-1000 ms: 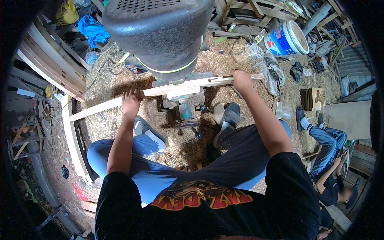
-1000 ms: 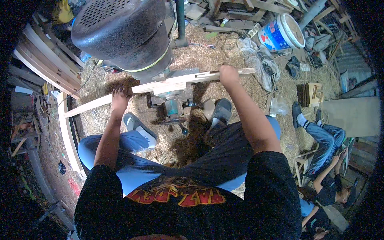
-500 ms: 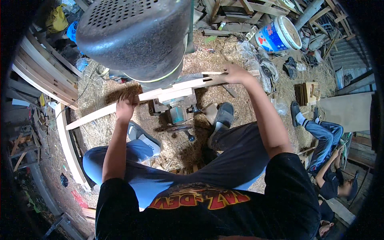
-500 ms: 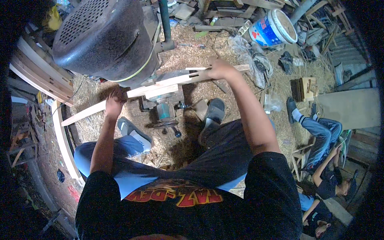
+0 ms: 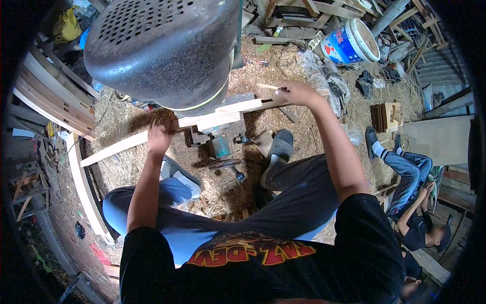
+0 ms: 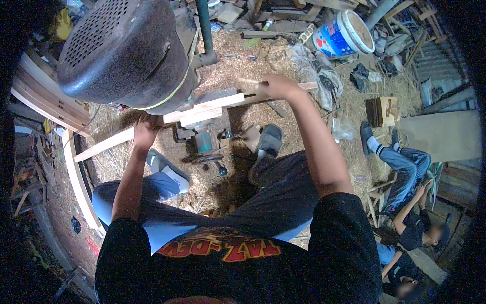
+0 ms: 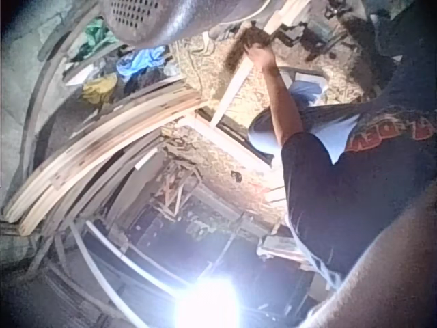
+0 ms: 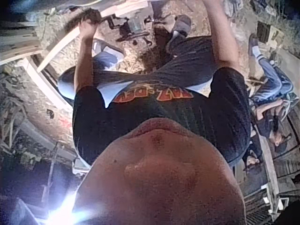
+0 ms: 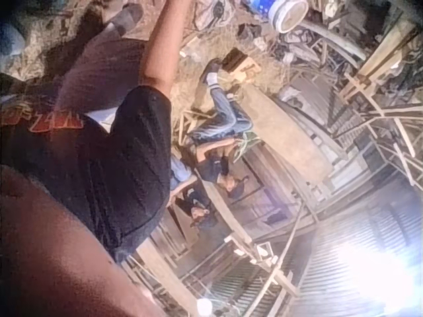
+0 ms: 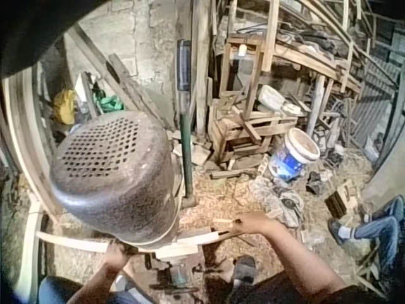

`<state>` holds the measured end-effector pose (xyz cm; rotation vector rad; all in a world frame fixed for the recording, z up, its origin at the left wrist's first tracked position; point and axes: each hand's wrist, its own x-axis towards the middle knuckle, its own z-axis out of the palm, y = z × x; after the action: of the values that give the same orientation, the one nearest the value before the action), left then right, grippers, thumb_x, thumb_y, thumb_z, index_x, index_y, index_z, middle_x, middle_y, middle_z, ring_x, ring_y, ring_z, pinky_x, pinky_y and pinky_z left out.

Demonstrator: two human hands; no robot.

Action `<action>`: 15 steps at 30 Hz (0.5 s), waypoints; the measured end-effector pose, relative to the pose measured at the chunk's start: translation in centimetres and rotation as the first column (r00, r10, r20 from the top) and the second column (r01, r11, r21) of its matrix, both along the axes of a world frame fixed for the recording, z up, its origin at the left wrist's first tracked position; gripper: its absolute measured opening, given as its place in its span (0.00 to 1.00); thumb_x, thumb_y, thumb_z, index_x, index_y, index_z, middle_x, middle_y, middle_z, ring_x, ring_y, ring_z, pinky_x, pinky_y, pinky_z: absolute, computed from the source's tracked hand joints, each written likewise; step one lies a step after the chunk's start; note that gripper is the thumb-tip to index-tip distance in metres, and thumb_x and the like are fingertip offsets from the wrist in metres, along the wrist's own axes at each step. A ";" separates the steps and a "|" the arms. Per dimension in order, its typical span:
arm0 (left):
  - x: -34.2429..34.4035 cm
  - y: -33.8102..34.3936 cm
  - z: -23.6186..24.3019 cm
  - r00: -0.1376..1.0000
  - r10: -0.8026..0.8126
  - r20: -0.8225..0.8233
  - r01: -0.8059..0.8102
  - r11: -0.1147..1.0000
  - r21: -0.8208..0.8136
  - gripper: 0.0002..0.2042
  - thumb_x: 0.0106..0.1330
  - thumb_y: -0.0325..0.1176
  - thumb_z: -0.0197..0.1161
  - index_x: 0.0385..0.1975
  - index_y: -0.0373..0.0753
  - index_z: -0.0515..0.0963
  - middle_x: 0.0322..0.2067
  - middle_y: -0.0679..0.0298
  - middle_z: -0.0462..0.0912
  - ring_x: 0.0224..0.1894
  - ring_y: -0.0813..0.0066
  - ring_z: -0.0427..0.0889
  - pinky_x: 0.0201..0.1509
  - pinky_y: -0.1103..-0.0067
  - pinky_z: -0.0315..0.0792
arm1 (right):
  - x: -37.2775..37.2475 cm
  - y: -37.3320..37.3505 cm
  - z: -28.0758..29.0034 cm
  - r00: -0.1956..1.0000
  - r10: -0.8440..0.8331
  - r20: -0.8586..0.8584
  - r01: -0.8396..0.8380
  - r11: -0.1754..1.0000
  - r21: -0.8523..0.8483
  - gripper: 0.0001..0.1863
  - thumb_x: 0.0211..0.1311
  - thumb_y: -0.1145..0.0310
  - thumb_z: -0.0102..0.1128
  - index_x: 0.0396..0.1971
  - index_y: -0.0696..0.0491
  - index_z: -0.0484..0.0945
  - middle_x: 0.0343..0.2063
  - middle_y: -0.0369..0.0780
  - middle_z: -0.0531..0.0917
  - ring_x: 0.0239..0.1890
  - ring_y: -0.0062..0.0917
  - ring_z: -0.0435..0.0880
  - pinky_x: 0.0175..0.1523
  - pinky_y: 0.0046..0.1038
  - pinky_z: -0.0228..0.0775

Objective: The person uses a router to cut a groove into a piece of wood while sitting on the floor. They then mark the wood with a pencil and continue to route the channel.

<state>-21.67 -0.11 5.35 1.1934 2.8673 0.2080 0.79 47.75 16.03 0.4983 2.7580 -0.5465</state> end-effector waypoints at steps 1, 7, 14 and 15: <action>0.4 0.4 1.3 1.000 -0.008 0.014 0.008 1.000 0.015 0.25 0.55 0.44 0.73 0.54 0.46 0.80 0.57 0.53 0.80 0.62 0.47 0.74 0.70 0.57 0.62 | -0.2 -0.6 0.8 1.000 0.006 0.022 -0.006 1.000 0.006 0.21 0.58 0.51 0.63 0.42 0.53 0.80 0.42 0.49 0.84 0.47 0.47 0.83 0.52 0.44 0.74; -0.7 -1.2 -0.3 1.000 -0.019 -0.001 0.019 0.999 0.034 0.26 0.55 0.43 0.72 0.56 0.51 0.80 0.58 0.53 0.79 0.64 0.48 0.73 0.69 0.56 0.63 | -0.4 -2.9 -2.2 0.992 0.104 -0.068 -0.099 0.992 0.076 0.23 0.47 0.57 0.72 0.41 0.55 0.81 0.40 0.51 0.84 0.50 0.46 0.82 0.53 0.44 0.76; 0.2 0.2 1.7 0.998 -0.023 0.065 0.018 0.997 0.076 0.26 0.55 0.42 0.73 0.56 0.48 0.80 0.60 0.57 0.78 0.65 0.47 0.72 0.69 0.55 0.63 | 0.0 -2.9 -5.8 0.985 0.080 -0.152 -0.050 0.980 0.191 0.17 0.52 0.65 0.67 0.42 0.54 0.80 0.37 0.49 0.85 0.45 0.45 0.85 0.52 0.45 0.77; 0.2 0.2 1.4 0.999 -0.005 0.054 0.003 0.999 0.045 0.27 0.55 0.43 0.73 0.58 0.51 0.79 0.61 0.60 0.78 0.65 0.49 0.72 0.69 0.55 0.63 | 0.2 -2.8 -6.1 0.987 0.062 -0.148 -0.033 0.981 0.191 0.16 0.52 0.66 0.66 0.42 0.54 0.80 0.37 0.49 0.85 0.44 0.45 0.85 0.51 0.44 0.77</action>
<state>-21.50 0.05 6.79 1.1821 2.8283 0.3013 0.94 44.99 9.97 0.4469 2.9777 -0.3260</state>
